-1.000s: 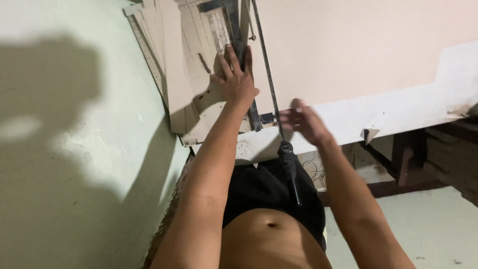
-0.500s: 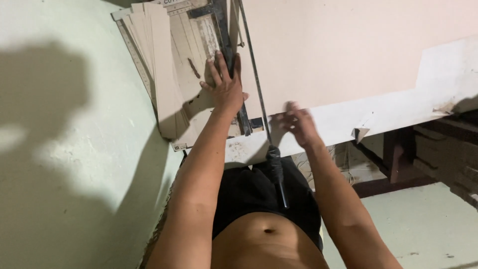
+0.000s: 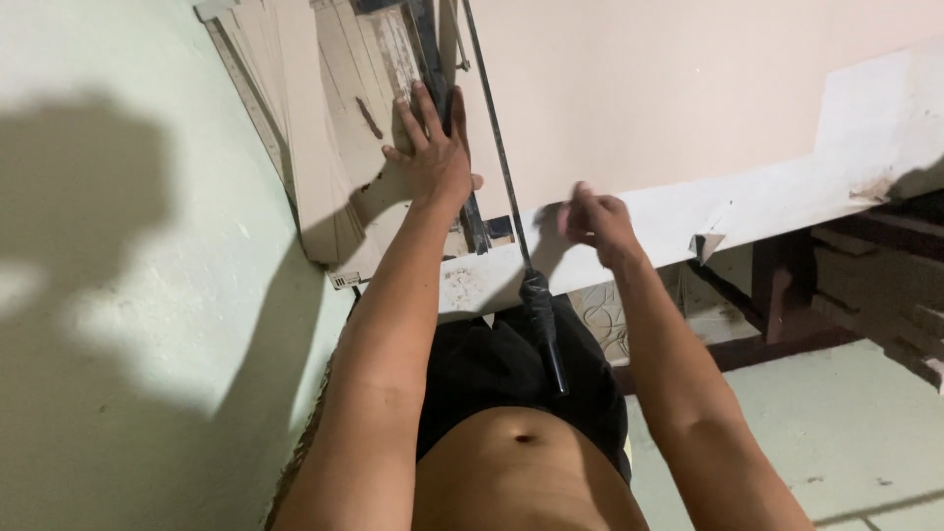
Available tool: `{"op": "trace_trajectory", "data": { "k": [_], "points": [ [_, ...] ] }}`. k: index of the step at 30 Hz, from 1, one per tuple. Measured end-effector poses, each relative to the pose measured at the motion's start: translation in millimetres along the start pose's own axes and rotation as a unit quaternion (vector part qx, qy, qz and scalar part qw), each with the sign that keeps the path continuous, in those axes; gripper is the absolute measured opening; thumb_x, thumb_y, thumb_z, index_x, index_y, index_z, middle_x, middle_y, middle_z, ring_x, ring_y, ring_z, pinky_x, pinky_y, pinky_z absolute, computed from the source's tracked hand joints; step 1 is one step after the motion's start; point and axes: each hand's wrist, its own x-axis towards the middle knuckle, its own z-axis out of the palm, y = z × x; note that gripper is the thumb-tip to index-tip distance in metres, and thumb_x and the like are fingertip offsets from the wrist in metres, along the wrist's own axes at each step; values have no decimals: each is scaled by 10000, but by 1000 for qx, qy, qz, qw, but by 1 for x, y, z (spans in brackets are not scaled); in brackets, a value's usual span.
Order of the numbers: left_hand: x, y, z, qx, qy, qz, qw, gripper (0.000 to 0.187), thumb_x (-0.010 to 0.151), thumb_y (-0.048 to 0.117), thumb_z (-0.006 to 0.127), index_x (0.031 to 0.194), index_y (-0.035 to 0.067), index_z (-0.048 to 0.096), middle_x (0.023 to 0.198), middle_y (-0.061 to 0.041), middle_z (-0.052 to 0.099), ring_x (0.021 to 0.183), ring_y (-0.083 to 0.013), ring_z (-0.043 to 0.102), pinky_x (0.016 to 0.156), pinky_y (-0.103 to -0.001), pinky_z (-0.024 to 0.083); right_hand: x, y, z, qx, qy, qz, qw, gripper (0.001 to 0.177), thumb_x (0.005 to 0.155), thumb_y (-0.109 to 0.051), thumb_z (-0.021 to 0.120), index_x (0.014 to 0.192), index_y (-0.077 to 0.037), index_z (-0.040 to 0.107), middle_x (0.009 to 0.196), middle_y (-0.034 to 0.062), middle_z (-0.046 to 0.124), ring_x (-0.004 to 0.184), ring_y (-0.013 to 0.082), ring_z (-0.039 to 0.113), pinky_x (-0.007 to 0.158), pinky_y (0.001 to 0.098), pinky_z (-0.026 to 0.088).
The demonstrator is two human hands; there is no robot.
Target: The person uses a paper cutter to trim a stack of large, light-colored paper sheets. They align the paper against the guide, pull down the cutting arm to slice the sheets, and then remove the cut pieces.
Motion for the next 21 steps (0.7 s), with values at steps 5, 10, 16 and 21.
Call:
{"op": "trace_trajectory", "data": {
  "k": [5, 10, 16, 21],
  "points": [
    [-11, 9, -21, 9, -49, -8, 999, 1329, 849, 343, 850, 1610, 228, -234, 1552, -202, -390, 1483, -516, -218, 1134, -799, 198, -111, -47, 30, -392, 30, -176, 903, 307, 1089, -257, 444, 1292, -49, 542, 765, 113, 758, 528, 207, 701, 444, 283, 566],
    [-12, 9, -24, -17, -68, -19, 997, 1302, 864, 232, 825, 1611, 247, -241, 1548, -178, -412, 1469, -504, -265, 1128, -818, 138, -207, -33, 84, -561, -6, -128, 818, 1256, 727, -856, 499, 1659, -170, 11, 436, 27, 497, 383, 208, 544, 409, 356, 473],
    [-4, 4, -10, -63, -27, 8, 998, 1240, 845, 212, 853, 1645, 174, -93, 1602, -288, -276, 1443, -562, -257, 1031, -885, 76, -72, 112, 78, -614, 39, -187, 766, 829, 957, -208, 506, 1649, -49, 78, 1010, 247, 754, 833, 402, 776, 712, 511, 626],
    [-19, 1, -14, -72, 38, 36, 996, 1164, 883, 244, 832, 1670, 200, -24, 1633, -259, -237, 1474, -554, -205, 1028, -889, -3, -170, 11, 77, -422, -33, -133, 896, 878, 935, -329, 603, 1632, -108, 116, 850, 291, 751, 760, 461, 766, 712, 484, 620]
  ]
}}
